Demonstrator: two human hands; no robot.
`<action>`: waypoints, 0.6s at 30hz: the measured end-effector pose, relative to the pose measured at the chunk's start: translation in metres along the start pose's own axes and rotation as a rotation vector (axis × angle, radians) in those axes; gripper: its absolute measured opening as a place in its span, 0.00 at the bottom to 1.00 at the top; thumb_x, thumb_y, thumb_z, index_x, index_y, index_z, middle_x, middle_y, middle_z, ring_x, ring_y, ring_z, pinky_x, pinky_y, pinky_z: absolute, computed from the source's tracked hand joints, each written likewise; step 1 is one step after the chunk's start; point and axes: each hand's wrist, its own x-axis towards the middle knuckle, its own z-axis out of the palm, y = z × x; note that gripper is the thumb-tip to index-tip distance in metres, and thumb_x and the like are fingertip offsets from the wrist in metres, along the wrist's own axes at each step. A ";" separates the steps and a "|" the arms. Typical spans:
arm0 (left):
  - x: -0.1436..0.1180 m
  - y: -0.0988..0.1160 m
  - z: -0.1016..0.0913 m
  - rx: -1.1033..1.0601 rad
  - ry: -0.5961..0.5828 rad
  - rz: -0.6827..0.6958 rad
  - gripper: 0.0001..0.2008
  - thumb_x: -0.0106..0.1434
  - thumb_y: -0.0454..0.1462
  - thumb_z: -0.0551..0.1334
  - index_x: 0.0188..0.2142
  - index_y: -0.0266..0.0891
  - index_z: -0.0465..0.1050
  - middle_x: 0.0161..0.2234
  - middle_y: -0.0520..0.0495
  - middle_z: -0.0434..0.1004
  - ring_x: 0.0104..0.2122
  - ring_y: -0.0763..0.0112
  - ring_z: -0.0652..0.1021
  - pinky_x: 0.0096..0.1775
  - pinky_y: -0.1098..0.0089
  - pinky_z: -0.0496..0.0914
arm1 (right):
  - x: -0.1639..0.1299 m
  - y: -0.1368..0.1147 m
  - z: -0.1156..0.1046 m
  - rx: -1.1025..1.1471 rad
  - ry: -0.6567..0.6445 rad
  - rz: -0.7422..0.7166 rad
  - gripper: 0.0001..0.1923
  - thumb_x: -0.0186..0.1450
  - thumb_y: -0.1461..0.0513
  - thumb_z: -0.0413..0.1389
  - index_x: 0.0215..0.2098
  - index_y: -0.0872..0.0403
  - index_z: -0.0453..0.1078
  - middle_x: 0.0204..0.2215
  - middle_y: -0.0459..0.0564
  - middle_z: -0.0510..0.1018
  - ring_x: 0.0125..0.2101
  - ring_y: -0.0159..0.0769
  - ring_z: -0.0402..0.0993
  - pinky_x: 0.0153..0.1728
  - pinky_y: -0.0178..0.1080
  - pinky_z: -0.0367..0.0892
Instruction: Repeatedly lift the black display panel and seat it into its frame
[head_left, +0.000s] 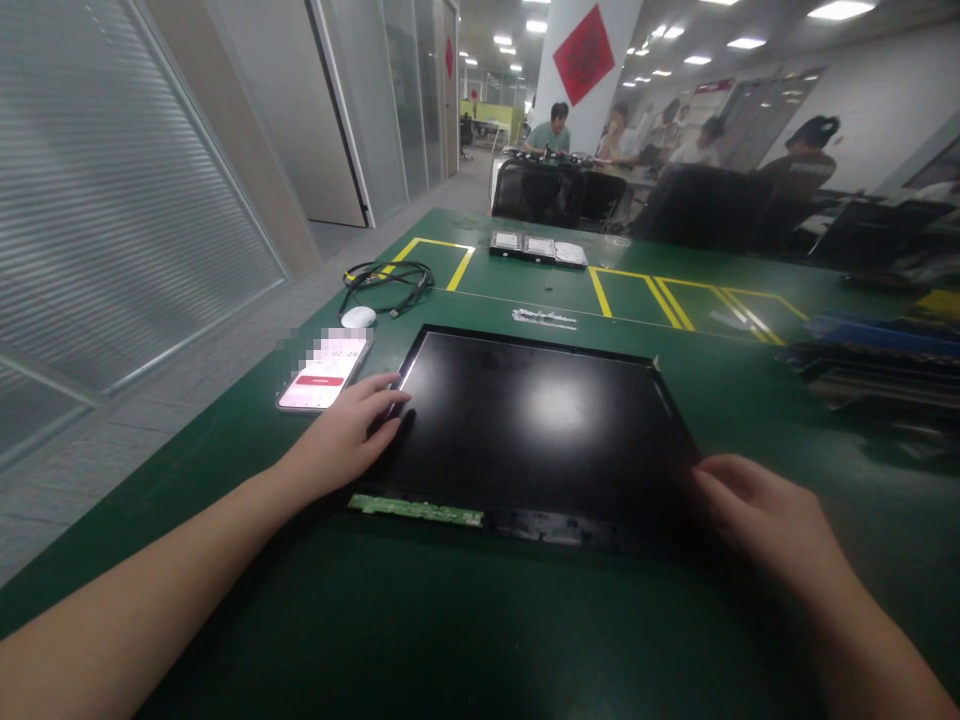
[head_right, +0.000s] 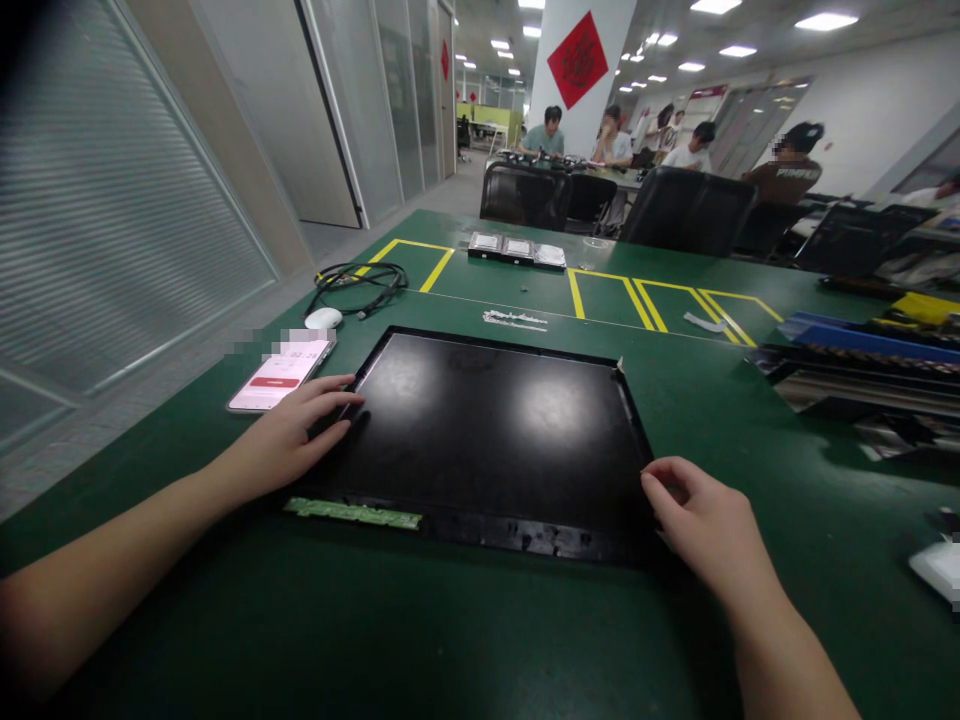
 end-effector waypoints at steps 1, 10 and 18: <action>0.000 0.001 0.000 0.013 -0.016 0.020 0.21 0.67 0.44 0.53 0.53 0.37 0.75 0.62 0.33 0.70 0.60 0.45 0.71 0.58 0.46 0.66 | -0.001 -0.002 0.000 0.003 -0.002 -0.002 0.20 0.54 0.45 0.56 0.33 0.49 0.77 0.24 0.50 0.82 0.25 0.46 0.79 0.27 0.44 0.70; -0.002 0.005 -0.003 0.172 -0.086 0.088 0.23 0.68 0.41 0.51 0.54 0.34 0.77 0.57 0.31 0.77 0.57 0.45 0.74 0.57 0.45 0.67 | -0.003 -0.007 -0.002 -0.002 -0.010 -0.026 0.19 0.54 0.44 0.55 0.32 0.48 0.76 0.24 0.50 0.82 0.24 0.47 0.79 0.28 0.46 0.70; -0.004 0.004 -0.001 0.192 -0.099 0.085 0.24 0.69 0.42 0.51 0.56 0.32 0.76 0.59 0.29 0.75 0.56 0.44 0.76 0.56 0.46 0.69 | -0.007 -0.005 -0.001 -0.080 0.033 0.011 0.21 0.57 0.43 0.54 0.34 0.48 0.75 0.26 0.50 0.82 0.27 0.48 0.79 0.29 0.46 0.71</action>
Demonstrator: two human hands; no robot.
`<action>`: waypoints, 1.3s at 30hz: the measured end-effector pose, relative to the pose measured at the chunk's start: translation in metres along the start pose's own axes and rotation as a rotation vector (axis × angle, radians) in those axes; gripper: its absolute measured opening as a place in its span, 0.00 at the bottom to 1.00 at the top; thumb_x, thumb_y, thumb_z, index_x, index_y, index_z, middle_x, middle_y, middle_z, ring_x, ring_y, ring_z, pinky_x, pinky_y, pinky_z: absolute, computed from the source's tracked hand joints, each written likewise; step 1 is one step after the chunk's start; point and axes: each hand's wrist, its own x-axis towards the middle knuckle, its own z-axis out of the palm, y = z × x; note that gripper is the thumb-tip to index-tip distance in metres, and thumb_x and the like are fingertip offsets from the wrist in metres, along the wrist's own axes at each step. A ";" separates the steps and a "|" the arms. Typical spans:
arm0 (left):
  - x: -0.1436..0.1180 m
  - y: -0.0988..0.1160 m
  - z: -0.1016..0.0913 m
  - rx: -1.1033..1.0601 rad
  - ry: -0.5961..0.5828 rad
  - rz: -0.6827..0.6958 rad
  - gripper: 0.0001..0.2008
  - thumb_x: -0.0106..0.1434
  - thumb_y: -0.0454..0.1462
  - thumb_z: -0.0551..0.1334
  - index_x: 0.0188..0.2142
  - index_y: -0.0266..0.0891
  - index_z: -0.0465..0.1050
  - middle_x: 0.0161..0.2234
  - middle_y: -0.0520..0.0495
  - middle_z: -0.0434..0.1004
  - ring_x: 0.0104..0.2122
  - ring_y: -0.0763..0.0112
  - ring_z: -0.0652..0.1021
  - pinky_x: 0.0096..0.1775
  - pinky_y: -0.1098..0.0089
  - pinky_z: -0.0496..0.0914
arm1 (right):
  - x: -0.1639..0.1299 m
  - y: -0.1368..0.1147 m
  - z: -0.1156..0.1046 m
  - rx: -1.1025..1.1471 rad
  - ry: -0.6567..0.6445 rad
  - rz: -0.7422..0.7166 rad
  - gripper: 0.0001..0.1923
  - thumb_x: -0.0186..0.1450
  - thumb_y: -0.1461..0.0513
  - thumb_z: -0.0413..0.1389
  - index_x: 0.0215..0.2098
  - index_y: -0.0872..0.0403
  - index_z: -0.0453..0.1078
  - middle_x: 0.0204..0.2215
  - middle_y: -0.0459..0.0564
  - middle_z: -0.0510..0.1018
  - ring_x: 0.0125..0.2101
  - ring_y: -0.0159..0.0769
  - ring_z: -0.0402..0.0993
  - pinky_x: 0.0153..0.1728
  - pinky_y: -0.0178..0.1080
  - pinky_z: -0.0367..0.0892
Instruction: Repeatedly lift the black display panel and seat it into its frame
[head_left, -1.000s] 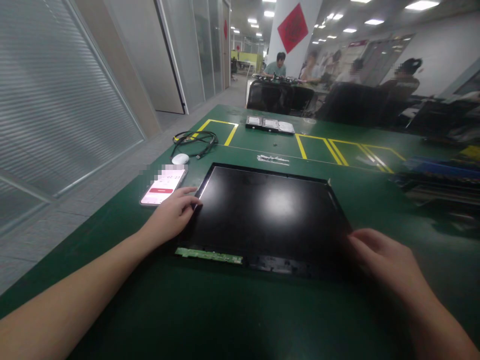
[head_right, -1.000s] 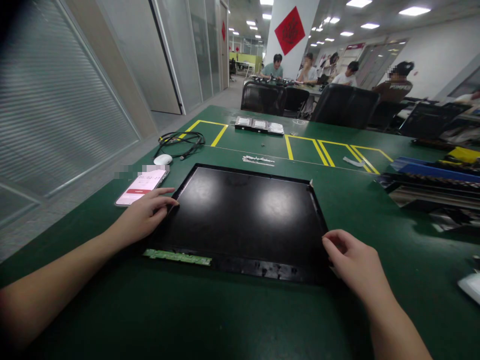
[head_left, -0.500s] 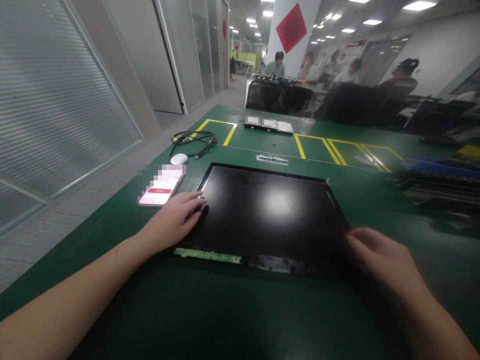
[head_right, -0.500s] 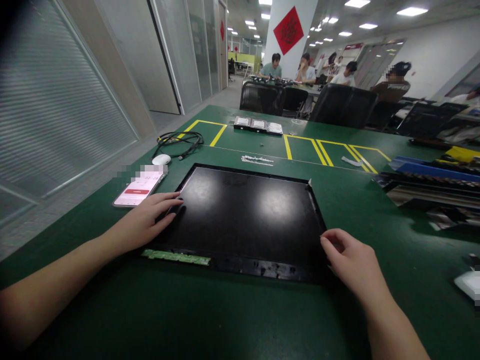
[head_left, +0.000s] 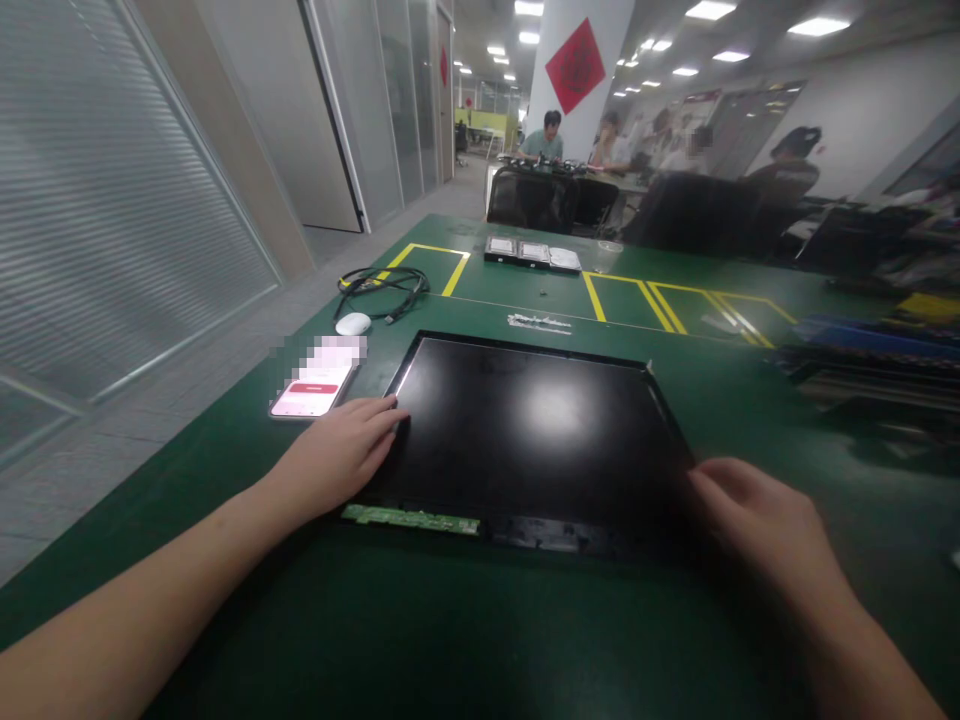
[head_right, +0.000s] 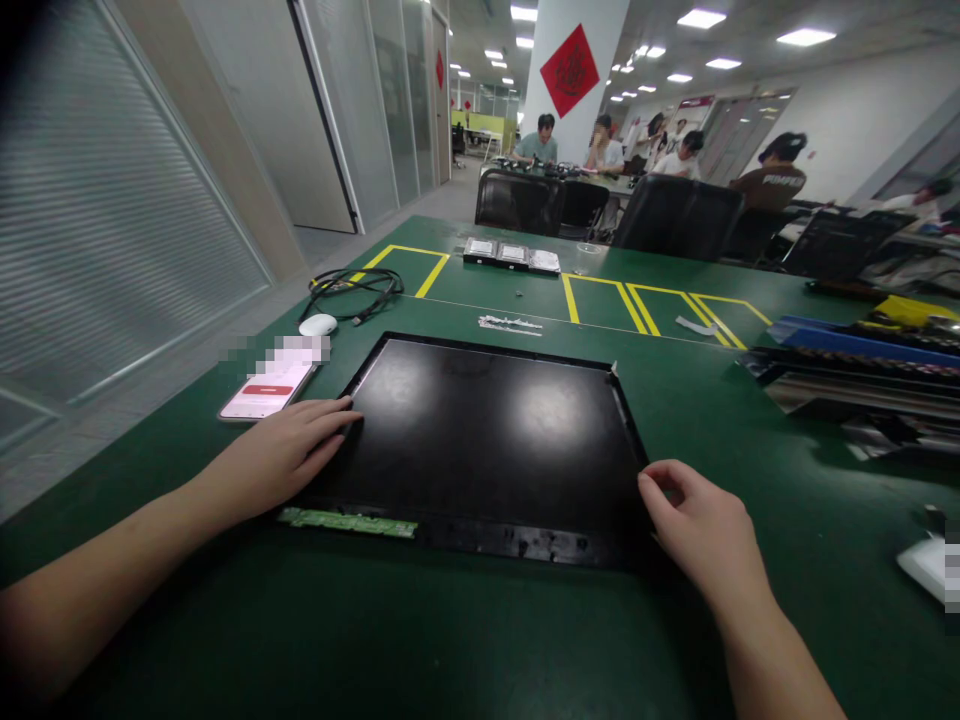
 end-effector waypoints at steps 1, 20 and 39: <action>0.000 0.000 0.000 -0.001 -0.004 -0.001 0.25 0.70 0.42 0.50 0.56 0.32 0.76 0.59 0.30 0.75 0.56 0.44 0.76 0.56 0.47 0.69 | 0.000 0.000 0.000 0.007 0.015 -0.006 0.21 0.58 0.43 0.54 0.35 0.48 0.75 0.27 0.50 0.82 0.28 0.48 0.79 0.30 0.47 0.72; 0.002 -0.011 0.005 -0.079 -0.038 -0.056 0.28 0.59 0.33 0.51 0.57 0.37 0.74 0.62 0.34 0.72 0.59 0.46 0.73 0.56 0.45 0.69 | 0.008 0.029 0.016 -0.114 -0.192 -0.498 0.44 0.57 0.46 0.63 0.68 0.47 0.57 0.72 0.61 0.51 0.70 0.55 0.46 0.65 0.58 0.52; 0.008 -0.003 -0.003 -0.219 0.011 0.016 0.11 0.52 0.28 0.51 0.28 0.47 0.64 0.41 0.39 0.82 0.58 0.48 0.74 0.49 0.51 0.72 | 0.013 0.031 0.017 -0.034 -0.198 -0.470 0.39 0.55 0.46 0.63 0.62 0.51 0.67 0.68 0.62 0.60 0.69 0.55 0.49 0.65 0.59 0.52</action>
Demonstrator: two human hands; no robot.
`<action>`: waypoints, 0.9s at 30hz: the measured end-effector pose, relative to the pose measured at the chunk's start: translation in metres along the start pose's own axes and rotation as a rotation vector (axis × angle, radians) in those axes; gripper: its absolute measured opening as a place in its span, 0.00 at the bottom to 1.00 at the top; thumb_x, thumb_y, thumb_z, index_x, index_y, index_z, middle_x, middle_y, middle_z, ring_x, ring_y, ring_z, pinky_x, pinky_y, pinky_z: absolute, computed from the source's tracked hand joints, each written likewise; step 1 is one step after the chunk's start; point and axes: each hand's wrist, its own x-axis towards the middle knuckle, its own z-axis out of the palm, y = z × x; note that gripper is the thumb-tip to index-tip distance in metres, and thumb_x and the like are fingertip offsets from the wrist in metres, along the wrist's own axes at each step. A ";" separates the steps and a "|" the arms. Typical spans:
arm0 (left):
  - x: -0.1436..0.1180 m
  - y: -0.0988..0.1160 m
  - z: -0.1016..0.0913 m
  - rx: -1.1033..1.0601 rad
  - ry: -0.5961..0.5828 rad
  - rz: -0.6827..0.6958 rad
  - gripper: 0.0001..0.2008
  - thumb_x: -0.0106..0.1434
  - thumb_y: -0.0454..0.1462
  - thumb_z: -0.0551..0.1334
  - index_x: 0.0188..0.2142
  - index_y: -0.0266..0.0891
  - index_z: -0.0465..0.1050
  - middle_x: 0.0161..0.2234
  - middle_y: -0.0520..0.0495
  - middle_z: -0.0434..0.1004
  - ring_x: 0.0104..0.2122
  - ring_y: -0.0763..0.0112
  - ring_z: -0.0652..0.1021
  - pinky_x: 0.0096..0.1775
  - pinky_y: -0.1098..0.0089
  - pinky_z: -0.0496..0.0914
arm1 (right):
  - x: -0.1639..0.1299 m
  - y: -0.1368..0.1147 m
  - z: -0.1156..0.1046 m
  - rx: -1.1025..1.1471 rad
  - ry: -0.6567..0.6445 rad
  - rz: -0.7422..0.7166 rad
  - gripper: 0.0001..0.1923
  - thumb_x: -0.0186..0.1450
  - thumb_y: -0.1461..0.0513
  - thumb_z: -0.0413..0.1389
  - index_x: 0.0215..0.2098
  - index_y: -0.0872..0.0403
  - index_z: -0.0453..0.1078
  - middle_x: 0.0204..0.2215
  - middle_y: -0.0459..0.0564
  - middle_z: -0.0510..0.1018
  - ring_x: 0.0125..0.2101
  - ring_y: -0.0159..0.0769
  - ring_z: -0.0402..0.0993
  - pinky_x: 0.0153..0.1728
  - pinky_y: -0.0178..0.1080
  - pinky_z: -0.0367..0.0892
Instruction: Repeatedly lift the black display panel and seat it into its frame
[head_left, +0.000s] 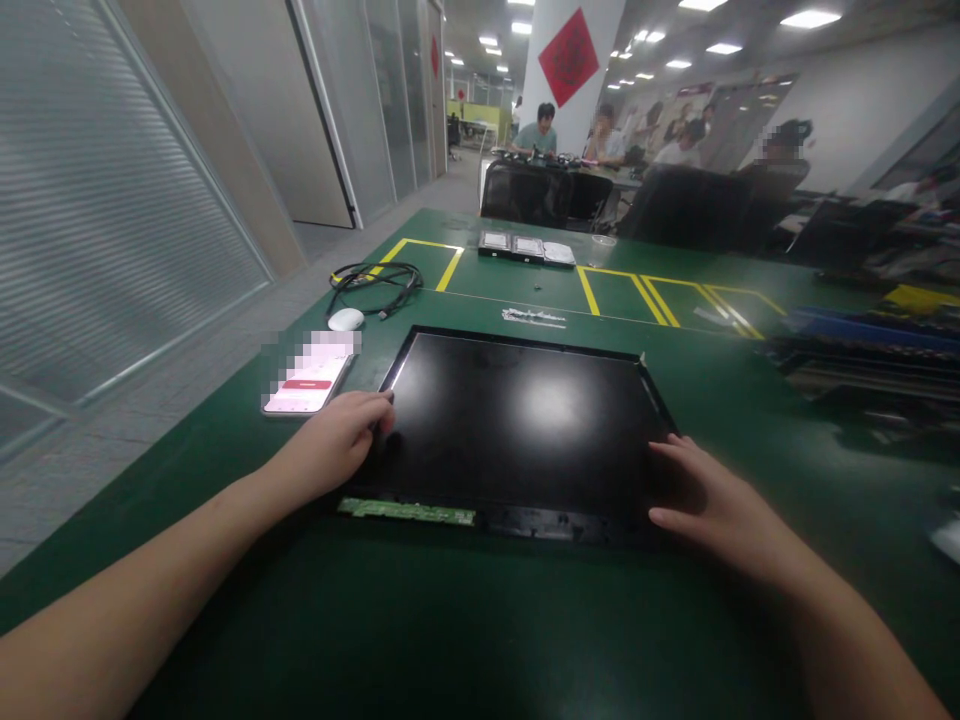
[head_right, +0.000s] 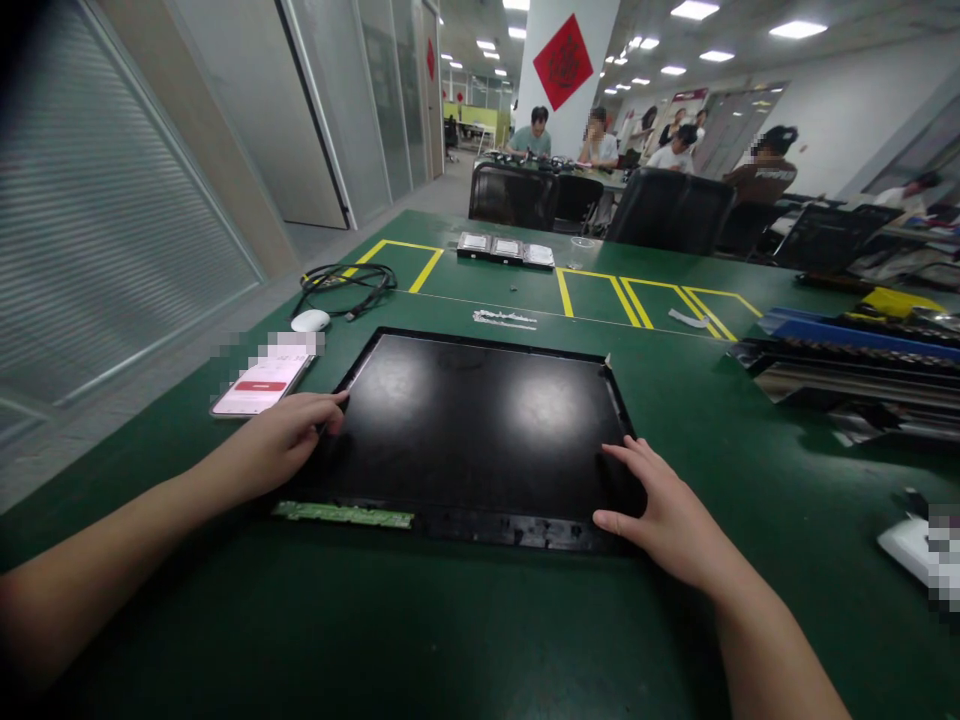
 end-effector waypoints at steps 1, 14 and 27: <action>0.000 0.000 0.000 -0.007 0.002 0.003 0.11 0.52 0.28 0.51 0.28 0.47 0.64 0.40 0.40 0.81 0.58 0.48 0.74 0.48 0.52 0.72 | 0.000 0.000 0.000 0.007 0.002 0.008 0.39 0.55 0.46 0.63 0.61 0.51 0.67 0.68 0.62 0.60 0.69 0.55 0.49 0.65 0.60 0.52; 0.002 -0.001 -0.001 -0.048 0.018 -0.010 0.11 0.52 0.28 0.51 0.24 0.48 0.53 0.29 0.45 0.74 0.48 0.49 0.78 0.41 0.57 0.72 | 0.004 0.010 0.000 0.031 0.027 0.007 0.35 0.60 0.45 0.58 0.61 0.52 0.68 0.65 0.61 0.66 0.67 0.54 0.55 0.65 0.59 0.52; -0.002 0.002 0.001 0.029 0.029 -0.062 0.13 0.56 0.29 0.52 0.36 0.41 0.72 0.53 0.34 0.79 0.54 0.46 0.76 0.52 0.49 0.70 | 0.000 0.013 0.003 -0.025 -0.049 -0.040 0.44 0.55 0.44 0.63 0.65 0.50 0.63 0.70 0.61 0.55 0.70 0.53 0.44 0.66 0.58 0.47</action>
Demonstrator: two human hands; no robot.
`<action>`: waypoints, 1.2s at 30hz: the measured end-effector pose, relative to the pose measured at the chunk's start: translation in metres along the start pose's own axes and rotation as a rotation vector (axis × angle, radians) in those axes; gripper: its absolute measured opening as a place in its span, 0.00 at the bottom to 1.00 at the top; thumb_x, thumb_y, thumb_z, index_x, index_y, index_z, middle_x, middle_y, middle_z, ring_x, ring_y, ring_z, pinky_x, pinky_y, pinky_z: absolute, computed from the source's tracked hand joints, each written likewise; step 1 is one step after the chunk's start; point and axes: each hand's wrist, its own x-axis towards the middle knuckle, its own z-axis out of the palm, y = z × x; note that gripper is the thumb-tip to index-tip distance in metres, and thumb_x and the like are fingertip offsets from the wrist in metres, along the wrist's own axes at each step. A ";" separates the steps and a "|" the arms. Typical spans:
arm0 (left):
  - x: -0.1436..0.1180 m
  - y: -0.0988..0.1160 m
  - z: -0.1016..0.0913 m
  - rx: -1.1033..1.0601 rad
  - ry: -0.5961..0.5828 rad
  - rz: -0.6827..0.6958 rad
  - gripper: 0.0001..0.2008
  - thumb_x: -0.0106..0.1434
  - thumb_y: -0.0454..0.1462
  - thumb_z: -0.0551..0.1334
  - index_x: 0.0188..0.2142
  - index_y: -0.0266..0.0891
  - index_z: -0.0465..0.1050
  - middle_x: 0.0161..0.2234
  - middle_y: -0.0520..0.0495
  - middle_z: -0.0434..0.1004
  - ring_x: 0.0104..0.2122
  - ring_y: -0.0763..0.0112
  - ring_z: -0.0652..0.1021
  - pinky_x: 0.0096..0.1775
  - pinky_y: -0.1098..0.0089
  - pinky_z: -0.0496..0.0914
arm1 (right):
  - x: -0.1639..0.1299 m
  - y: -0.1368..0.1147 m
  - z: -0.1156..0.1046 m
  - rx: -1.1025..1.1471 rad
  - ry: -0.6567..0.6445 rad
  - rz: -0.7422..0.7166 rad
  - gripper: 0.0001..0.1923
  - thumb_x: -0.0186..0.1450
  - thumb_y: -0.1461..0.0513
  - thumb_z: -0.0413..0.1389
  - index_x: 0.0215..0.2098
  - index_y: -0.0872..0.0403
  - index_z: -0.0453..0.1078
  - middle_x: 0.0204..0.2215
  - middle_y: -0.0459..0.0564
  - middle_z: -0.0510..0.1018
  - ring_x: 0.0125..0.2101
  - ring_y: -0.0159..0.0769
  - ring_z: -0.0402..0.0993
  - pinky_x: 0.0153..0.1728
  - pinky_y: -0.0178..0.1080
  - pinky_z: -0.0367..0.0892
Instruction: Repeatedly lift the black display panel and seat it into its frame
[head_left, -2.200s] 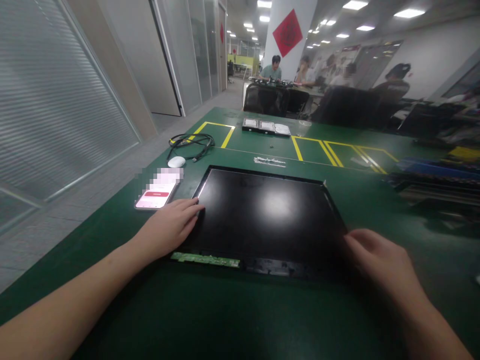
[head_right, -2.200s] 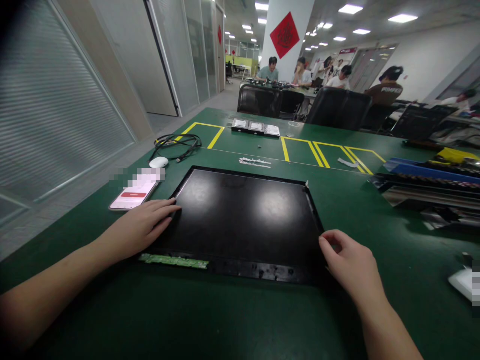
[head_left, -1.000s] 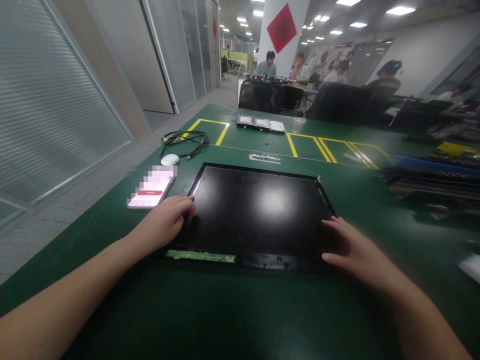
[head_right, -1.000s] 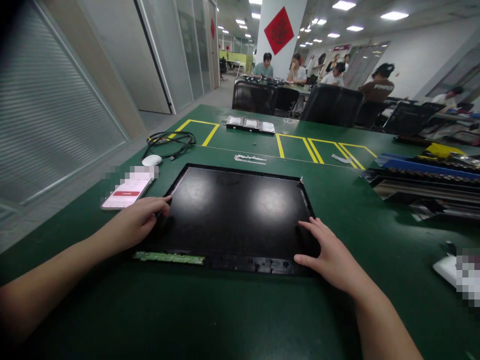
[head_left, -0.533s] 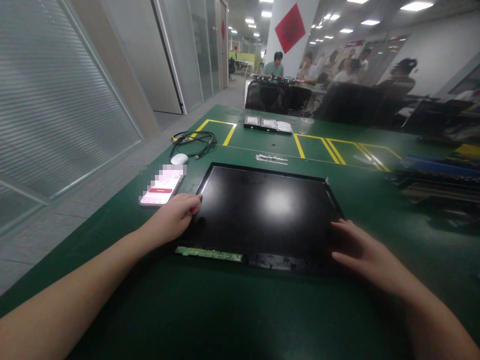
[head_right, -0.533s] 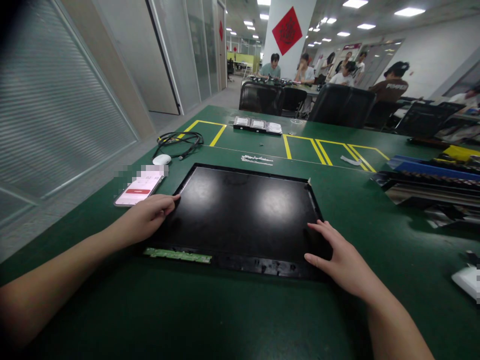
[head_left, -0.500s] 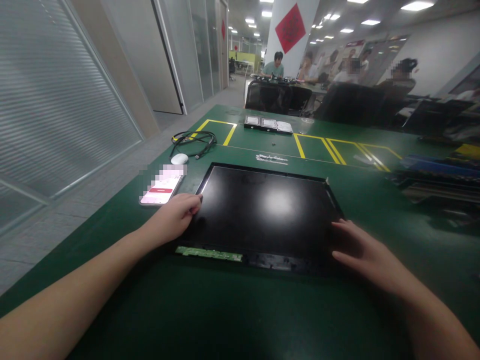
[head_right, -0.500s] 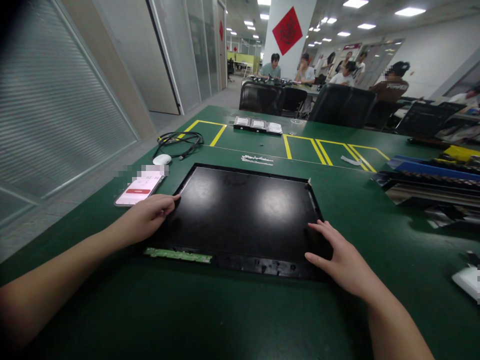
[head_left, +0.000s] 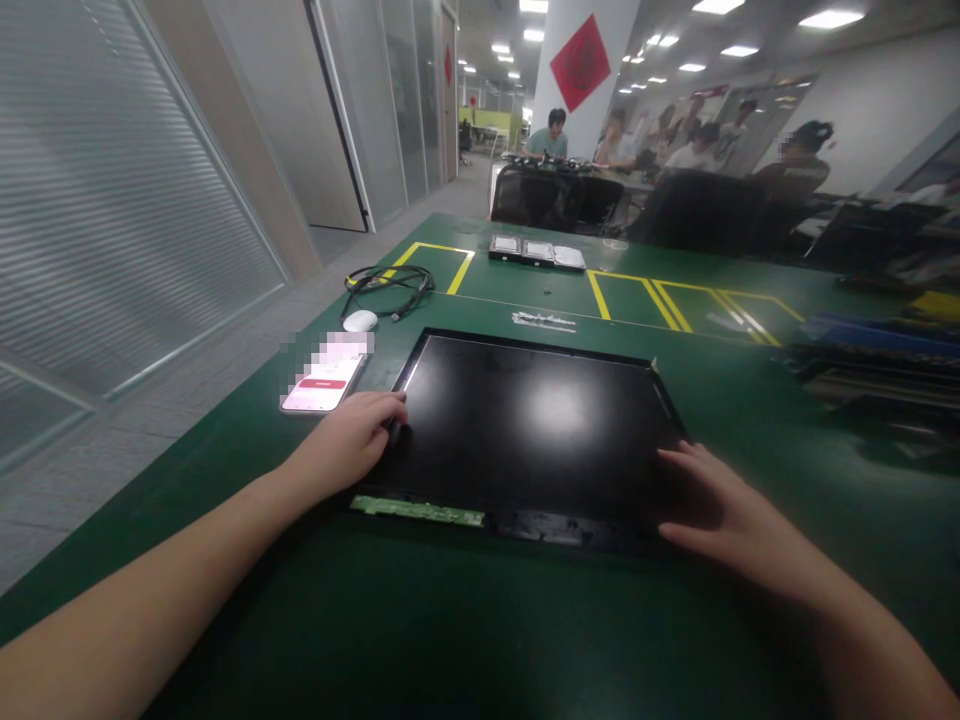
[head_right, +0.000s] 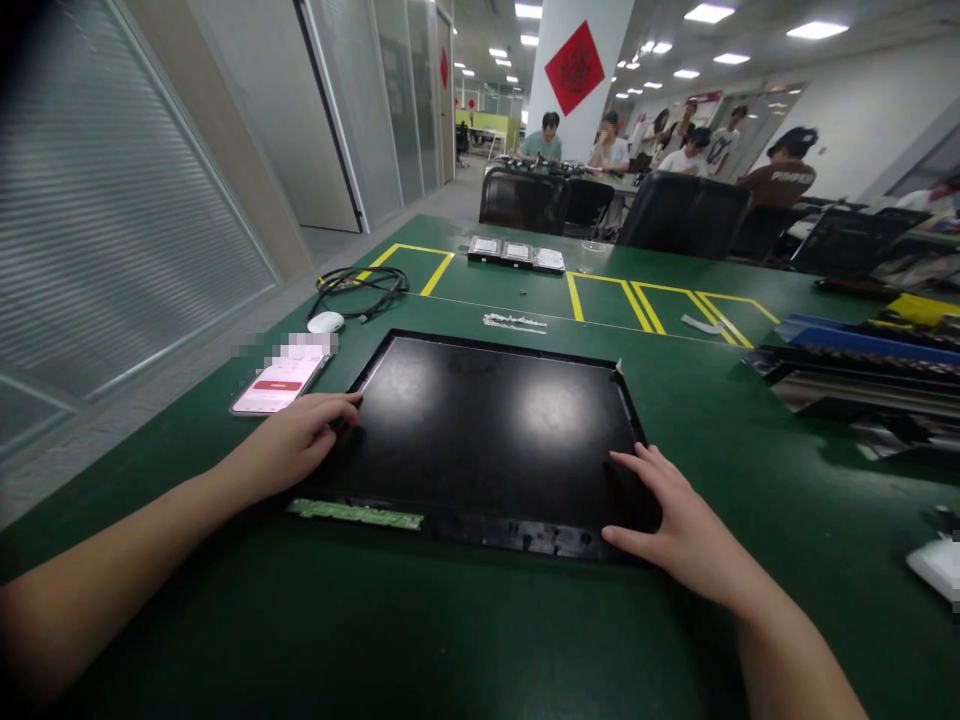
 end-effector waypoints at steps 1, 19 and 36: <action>0.000 0.000 0.000 0.009 -0.001 -0.007 0.14 0.57 0.30 0.52 0.38 0.40 0.73 0.55 0.33 0.78 0.54 0.46 0.76 0.52 0.48 0.70 | 0.000 0.000 0.000 0.002 0.003 0.002 0.44 0.55 0.44 0.63 0.65 0.51 0.63 0.70 0.61 0.55 0.70 0.53 0.44 0.66 0.58 0.48; -0.012 -0.013 -0.024 0.129 -0.232 0.135 0.35 0.54 0.60 0.66 0.57 0.50 0.74 0.69 0.41 0.62 0.64 0.37 0.65 0.59 0.40 0.63 | 0.007 -0.013 0.003 0.068 0.178 0.101 0.31 0.58 0.43 0.57 0.53 0.51 0.74 0.61 0.62 0.70 0.65 0.58 0.60 0.63 0.61 0.55; -0.010 -0.008 -0.027 0.137 -0.325 0.222 0.21 0.62 0.48 0.65 0.53 0.47 0.77 0.66 0.40 0.67 0.54 0.43 0.77 0.50 0.49 0.73 | 0.013 0.004 0.006 0.513 0.227 0.208 0.19 0.51 0.58 0.60 0.43 0.48 0.75 0.59 0.57 0.74 0.58 0.57 0.70 0.59 0.59 0.63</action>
